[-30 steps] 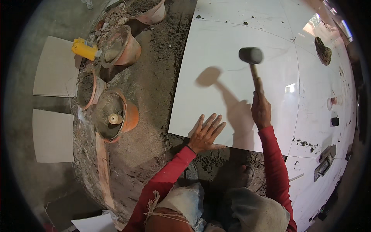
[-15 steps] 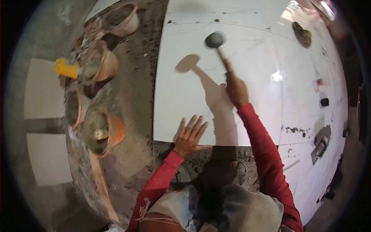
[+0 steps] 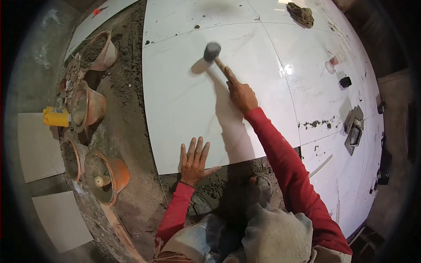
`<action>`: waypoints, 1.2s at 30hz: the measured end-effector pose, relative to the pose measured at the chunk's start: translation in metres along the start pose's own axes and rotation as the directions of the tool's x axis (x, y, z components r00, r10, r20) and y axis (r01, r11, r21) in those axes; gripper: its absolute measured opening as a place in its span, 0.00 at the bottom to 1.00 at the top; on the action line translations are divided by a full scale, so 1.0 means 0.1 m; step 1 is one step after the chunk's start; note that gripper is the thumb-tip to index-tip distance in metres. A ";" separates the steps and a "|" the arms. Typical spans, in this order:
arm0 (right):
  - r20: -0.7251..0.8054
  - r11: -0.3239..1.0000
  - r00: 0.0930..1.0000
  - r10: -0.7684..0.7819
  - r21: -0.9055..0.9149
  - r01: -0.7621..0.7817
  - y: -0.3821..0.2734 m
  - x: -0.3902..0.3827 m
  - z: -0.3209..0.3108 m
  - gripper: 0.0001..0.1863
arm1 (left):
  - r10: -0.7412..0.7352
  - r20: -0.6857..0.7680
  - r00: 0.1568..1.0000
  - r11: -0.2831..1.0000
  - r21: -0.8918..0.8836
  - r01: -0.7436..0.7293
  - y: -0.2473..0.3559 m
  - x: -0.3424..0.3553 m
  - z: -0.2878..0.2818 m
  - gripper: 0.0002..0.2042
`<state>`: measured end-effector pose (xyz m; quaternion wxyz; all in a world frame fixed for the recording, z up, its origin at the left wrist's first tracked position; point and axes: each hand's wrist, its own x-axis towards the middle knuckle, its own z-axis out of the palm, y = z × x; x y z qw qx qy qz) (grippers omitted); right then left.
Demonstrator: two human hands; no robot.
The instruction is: The person places a large white tile onto a bed of mortar, taps it with a rubber mallet to level it, and then applies more mortar to the floor using a trowel for the next tile.
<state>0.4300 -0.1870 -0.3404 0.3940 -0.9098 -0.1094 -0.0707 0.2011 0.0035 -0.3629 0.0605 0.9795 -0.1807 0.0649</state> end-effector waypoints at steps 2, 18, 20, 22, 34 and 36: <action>0.018 0.994 0.999 0.038 -0.107 -0.036 0.05 -0.02 -0.01 0.33 | 0.008 -0.025 1.000 1.000 -0.008 -0.009 0.01 0.00 -0.01 0.43; 0.128 0.996 0.989 -0.079 -0.035 0.084 -0.30 -0.43 0.15 0.31 | 0.030 0.031 0.999 1.000 -0.001 -0.030 0.09 0.02 0.05 0.44; 0.284 0.994 0.959 -0.011 -0.097 0.040 -0.36 -0.49 0.18 0.31 | 0.020 0.037 0.999 1.000 0.004 -0.020 0.09 0.00 0.07 0.43; 0.226 0.994 0.971 -0.079 -0.061 0.095 -0.40 -0.56 0.24 0.32 | 0.014 0.030 0.999 1.000 -0.008 -0.014 0.08 -0.04 0.08 0.42; 0.350 0.952 0.902 -0.252 -0.076 0.295 -0.46 -0.79 0.65 0.24 | 0.004 -0.261 0.965 0.994 -0.101 -0.031 -0.03 -0.09 0.18 0.35; 0.382 0.924 0.875 -0.298 -0.116 0.365 -0.58 -0.79 0.67 0.23 | -0.004 -0.266 0.964 0.995 -0.098 -0.023 -0.05 -0.12 0.15 0.36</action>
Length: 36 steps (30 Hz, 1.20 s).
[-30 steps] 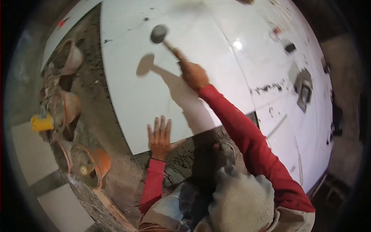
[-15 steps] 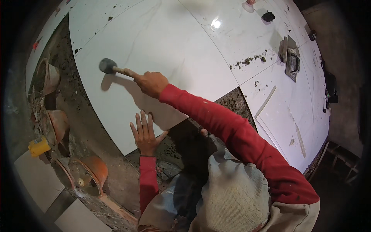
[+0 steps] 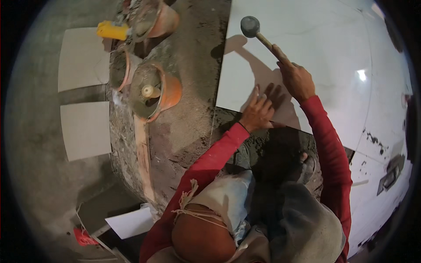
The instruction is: The person places a large white tile onto a bed of mortar, taps it with a rubber mallet to level it, and then applies more mortar to the floor using a trowel for the next tile.
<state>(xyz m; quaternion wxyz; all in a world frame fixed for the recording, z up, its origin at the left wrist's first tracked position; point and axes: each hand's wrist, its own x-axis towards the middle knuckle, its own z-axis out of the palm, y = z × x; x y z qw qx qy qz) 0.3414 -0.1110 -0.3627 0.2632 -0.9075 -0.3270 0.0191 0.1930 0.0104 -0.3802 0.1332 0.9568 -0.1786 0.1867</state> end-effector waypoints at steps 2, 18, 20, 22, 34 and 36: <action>-0.007 0.990 1.000 0.002 0.144 -0.001 -0.11 0.03 -0.03 0.28 | -0.021 0.052 0.998 1.000 -0.013 0.022 -0.03 -0.01 -0.03 0.37; 0.002 0.987 0.999 0.051 0.153 -0.051 0.08 -0.09 -0.14 0.27 | -0.170 0.153 0.974 0.977 -0.101 0.186 0.04 -0.09 -0.10 0.35; -0.055 0.988 0.996 0.073 0.139 -0.065 0.17 -0.15 -0.16 0.27 | -0.276 0.240 0.931 0.954 -0.049 0.296 0.15 -0.14 -0.13 0.39; -0.137 0.984 0.988 0.066 0.174 -0.042 0.24 -0.25 -0.17 0.28 | -0.316 0.262 0.912 0.941 -0.035 0.336 0.24 -0.20 -0.18 0.38; -0.077 0.973 0.984 0.160 0.180 -0.144 0.37 -0.64 -0.21 0.29 | -0.545 0.204 0.813 0.816 -0.096 0.570 0.23 -0.75 -0.64 0.09; -0.051 0.975 0.984 0.168 0.158 -0.158 0.39 -0.63 -0.22 0.28 | -0.604 0.220 0.766 0.780 -0.036 0.625 0.27 -0.88 -0.71 0.07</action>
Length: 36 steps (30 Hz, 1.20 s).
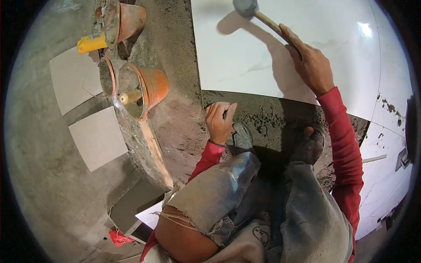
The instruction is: The person places a large white tile onto a bed of mortar, taps it with a rubber mallet to level it, and then applies more mortar to the floor using a trowel for the next tile.
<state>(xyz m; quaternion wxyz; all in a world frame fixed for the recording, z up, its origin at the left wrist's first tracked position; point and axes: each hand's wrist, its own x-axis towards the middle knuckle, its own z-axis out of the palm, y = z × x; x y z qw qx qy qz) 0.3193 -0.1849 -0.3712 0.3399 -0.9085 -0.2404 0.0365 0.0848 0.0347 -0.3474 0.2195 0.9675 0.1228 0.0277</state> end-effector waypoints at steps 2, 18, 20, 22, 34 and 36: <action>0.019 0.998 1.000 0.019 -0.055 -0.018 0.02 0.02 -0.04 0.28 | -0.072 0.040 0.997 0.997 0.035 0.070 -0.07 -0.08 0.04 0.06; -0.784 0.598 0.285 0.551 0.133 -0.791 1.24 -2.81 -1.96 0.16 | -0.485 -0.222 0.846 0.841 -0.382 0.382 -0.04 0.17 -0.14 0.16; -0.795 0.416 0.153 0.587 0.135 -0.899 1.29 -3.30 -2.04 0.19 | -0.503 -0.189 0.843 0.815 -0.427 0.391 0.03 0.23 -0.14 0.13; -0.794 0.297 0.064 0.605 0.151 -0.943 1.32 -3.69 -2.01 0.21 | -0.552 -0.101 0.828 0.775 -0.430 0.464 0.03 0.25 -0.19 0.14; -0.623 0.122 0.626 0.469 -0.656 -0.744 2.96 -6.08 -2.41 0.26 | -0.140 -0.247 0.959 0.988 0.031 0.152 -0.66 0.06 -0.45 0.09; -0.641 -0.206 0.342 0.687 -0.623 -0.754 3.22 -6.28 -2.58 0.28 | -0.420 -0.085 0.903 0.883 -0.265 0.386 -0.63 0.04 -0.55 0.13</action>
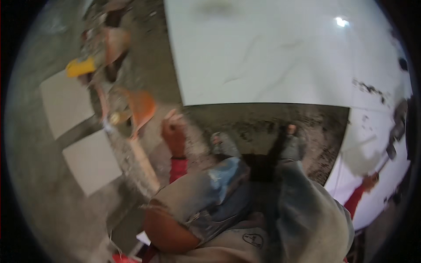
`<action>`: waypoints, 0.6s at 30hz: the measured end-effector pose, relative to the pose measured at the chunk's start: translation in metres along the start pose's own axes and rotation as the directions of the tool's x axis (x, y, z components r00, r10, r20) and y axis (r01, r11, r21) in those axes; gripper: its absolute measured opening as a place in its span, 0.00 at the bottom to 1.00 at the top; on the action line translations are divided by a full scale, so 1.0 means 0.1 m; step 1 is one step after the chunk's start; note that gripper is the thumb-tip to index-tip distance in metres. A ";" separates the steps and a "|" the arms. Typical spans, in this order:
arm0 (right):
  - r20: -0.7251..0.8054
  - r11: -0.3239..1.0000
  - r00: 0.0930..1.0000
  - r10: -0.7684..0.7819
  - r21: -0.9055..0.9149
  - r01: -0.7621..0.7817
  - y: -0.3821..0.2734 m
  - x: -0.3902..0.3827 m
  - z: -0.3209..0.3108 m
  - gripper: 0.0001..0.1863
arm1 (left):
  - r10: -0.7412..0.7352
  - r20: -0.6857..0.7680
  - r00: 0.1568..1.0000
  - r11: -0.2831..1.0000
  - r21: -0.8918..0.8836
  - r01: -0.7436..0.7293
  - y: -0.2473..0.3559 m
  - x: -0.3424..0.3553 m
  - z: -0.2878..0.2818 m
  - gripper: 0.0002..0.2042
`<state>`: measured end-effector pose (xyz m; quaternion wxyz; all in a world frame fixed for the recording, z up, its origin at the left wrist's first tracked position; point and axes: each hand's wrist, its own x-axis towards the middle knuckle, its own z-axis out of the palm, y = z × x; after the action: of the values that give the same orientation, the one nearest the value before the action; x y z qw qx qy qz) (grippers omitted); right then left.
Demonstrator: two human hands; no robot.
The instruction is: The person places a large white tile onto a bed of mortar, taps it with a rubber mallet to level it, and then applies more mortar to the floor using a trowel for the next tile.
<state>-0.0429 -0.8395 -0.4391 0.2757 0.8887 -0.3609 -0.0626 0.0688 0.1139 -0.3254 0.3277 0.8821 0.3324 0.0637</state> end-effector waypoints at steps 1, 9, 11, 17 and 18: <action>0.087 0.619 0.946 0.312 0.737 -0.272 0.02 0.08 0.03 0.30 | -0.095 0.080 0.992 0.963 -0.247 0.112 0.03 -0.02 -0.01 0.13; -0.503 0.775 0.861 0.076 0.573 0.267 -1.67 -0.13 -1.37 0.15 | -0.240 0.273 0.932 0.938 -0.181 0.294 0.29 -0.11 0.27 0.17; -0.377 0.382 0.924 -0.059 0.847 0.370 -2.34 -0.43 -1.95 0.14 | -0.312 0.265 0.912 0.914 -0.178 0.364 0.33 -0.10 0.34 0.19; 0.034 -0.050 0.909 -0.416 0.997 -0.060 -3.56 -1.31 -3.34 0.18 | -0.500 0.270 0.823 0.760 -0.320 0.566 0.34 -0.03 0.38 0.22; 0.152 -0.153 0.882 -0.446 0.958 -0.242 -3.66 -1.40 -3.44 0.19 | -0.433 0.281 0.856 0.766 -0.387 0.514 0.33 -0.03 0.38 0.22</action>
<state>0.1836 -0.3772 -0.3577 -0.5899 0.7659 -0.2558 0.0086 0.0971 0.0732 -0.3344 0.5551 0.6711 0.4909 -0.0240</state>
